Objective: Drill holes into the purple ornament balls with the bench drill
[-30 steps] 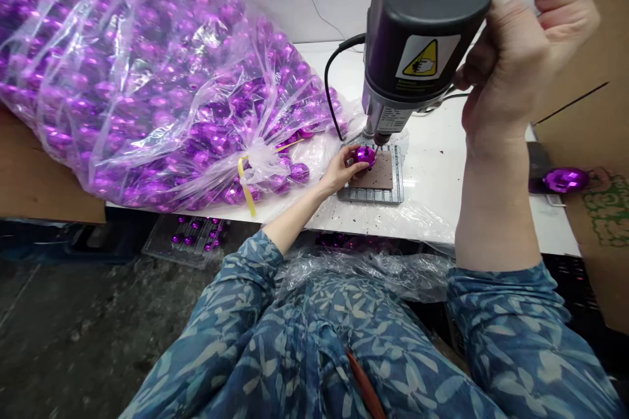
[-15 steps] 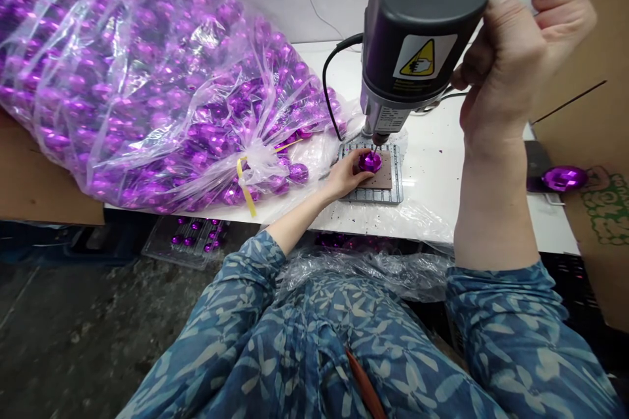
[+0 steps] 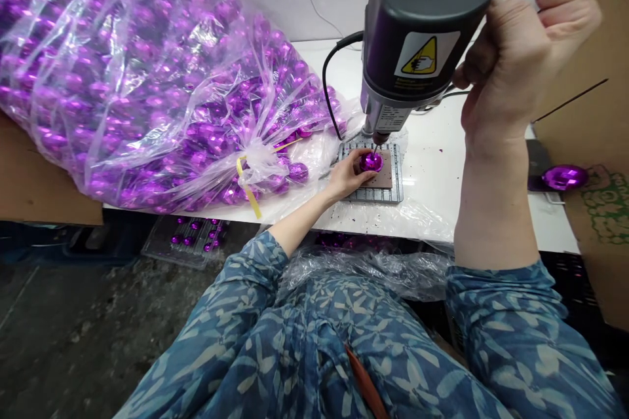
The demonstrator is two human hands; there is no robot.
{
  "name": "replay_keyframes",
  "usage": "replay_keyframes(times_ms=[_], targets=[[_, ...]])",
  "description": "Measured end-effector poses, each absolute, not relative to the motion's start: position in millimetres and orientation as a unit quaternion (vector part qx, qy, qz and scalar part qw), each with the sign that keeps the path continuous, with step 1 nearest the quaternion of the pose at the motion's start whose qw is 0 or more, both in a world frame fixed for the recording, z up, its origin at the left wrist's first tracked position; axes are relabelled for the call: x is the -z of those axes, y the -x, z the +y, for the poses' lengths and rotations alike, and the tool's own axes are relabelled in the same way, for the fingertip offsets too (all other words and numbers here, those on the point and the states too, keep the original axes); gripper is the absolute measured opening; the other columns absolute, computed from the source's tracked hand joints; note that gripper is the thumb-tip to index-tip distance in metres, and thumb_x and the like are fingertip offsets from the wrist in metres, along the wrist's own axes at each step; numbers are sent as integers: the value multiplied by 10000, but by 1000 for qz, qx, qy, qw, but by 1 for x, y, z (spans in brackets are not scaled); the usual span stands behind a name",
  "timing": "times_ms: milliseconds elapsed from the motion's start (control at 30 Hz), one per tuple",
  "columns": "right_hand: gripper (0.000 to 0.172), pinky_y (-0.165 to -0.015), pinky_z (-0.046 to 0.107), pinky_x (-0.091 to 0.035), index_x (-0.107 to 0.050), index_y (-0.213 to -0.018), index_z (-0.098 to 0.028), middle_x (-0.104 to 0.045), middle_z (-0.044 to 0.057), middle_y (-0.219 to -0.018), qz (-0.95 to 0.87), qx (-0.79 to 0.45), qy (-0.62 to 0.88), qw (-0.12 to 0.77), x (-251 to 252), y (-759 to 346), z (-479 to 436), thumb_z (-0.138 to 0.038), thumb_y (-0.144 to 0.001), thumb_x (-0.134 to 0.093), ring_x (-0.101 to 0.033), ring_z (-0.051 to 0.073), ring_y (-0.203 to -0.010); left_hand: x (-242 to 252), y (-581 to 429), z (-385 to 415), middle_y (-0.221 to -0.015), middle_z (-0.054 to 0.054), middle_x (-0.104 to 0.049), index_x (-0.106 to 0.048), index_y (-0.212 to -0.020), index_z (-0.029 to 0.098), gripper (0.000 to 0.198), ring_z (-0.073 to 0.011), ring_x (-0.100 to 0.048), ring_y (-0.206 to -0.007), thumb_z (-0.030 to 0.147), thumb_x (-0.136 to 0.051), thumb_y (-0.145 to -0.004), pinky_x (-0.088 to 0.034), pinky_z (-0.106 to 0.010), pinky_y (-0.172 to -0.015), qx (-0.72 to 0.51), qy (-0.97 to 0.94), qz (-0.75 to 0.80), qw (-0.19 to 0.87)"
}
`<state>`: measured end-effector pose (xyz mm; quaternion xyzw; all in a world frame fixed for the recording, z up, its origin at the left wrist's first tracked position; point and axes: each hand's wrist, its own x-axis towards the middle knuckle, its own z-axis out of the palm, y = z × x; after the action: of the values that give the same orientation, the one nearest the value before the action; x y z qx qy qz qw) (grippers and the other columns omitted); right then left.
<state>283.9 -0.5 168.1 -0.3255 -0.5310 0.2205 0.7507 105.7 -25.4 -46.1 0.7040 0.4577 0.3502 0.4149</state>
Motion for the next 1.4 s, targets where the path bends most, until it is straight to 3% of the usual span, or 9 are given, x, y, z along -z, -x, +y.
replay_keyframes(times_ms=[100,233,333,500,567,967,1200,1400], targets=[[68,-331,179,-259,-614,-900,-172,-676,-60,-852,-546,-209,328,742,-166,-287,2,-193,-908,-678,-401,-12,-408,51,-106,-23,-1266,-86,-773,-634,-1408,237,602,-250,-761,-1021,336,-881,-869,-638,-428,-944,-365,-697,453,419],[68,-338,165,-223,-639,-873,-189,-627,-84,-750,-534,-212,311,757,-165,-284,-5,-178,-906,-698,-418,-12,-412,54,-107,-20,-1220,-84,-784,-656,-1383,231,587,-255,-763,-1019,355,-889,-859,-642,-442,-954,-372,-694,445,426],[68,-347,160,-232,-674,-871,-198,-668,-103,-801,-535,-202,286,769,-160,-281,-15,-198,-890,-740,-452,-19,-422,55,-106,-19,-1238,-87,-783,-661,-1377,234,582,-266,-760,-1068,347,-892,-855,-635,-447,-987,-376,-692,437,433],[365,-401,115,-282,-695,-942,-173,-695,-88,-923,-554,-136,274,775,-142,-283,-24,-505,-841,-807,-455,-57,-431,57,-106,-18,-1259,-93,-778,-655,-1397,228,606,-272,-763,-1073,342,-892,-852,-633,-459,-1007,-369,-695,442,431],[411,-415,100,-280,-693,-960,-160,-694,-77,-946,-558,-111,279,773,-136,-285,-23,-544,-848,-787,-452,-66,-433,58,-106,-18,-1269,-86,-775,-655,-1403,240,601,-263,-767,-1059,338,-887,-857,-639,-451,-1001,-367,-695,443,431],[317,-420,184,-323,-702,-940,-229,-657,-57,-839,-528,-55,306,790,-112,-276,-39,-541,-914,-747,-415,-27,-437,49,-105,-23,-1323,-103,-771,-643,-1420,242,595,-291,-767,-1138,344,-875,-882,-642,-481,-1030,-354,-701,452,423],[297,-436,248,-345,-691,-940,-236,-539,-54,-687,-529,-65,302,790,-106,-279,-41,-523,-907,-758,-395,24,-422,56,-106,-21,-1339,-106,-757,-636,-1420,256,589,-299,-750,-1189,344,-874,-888,-632,-486,-1054,-364,-703,442,422],[240,-433,248,-310,-669,-944,-261,-308,-77,-532,-533,-42,268,802,-96,-278,-38,-496,-940,-720,-299,35,-370,54,-106,-21,-1344,-111,-757,-626,-1416,243,584,-297,-755,-1181,343,-865,-893,-622,-489,-1061,-357,-701,447,426]])
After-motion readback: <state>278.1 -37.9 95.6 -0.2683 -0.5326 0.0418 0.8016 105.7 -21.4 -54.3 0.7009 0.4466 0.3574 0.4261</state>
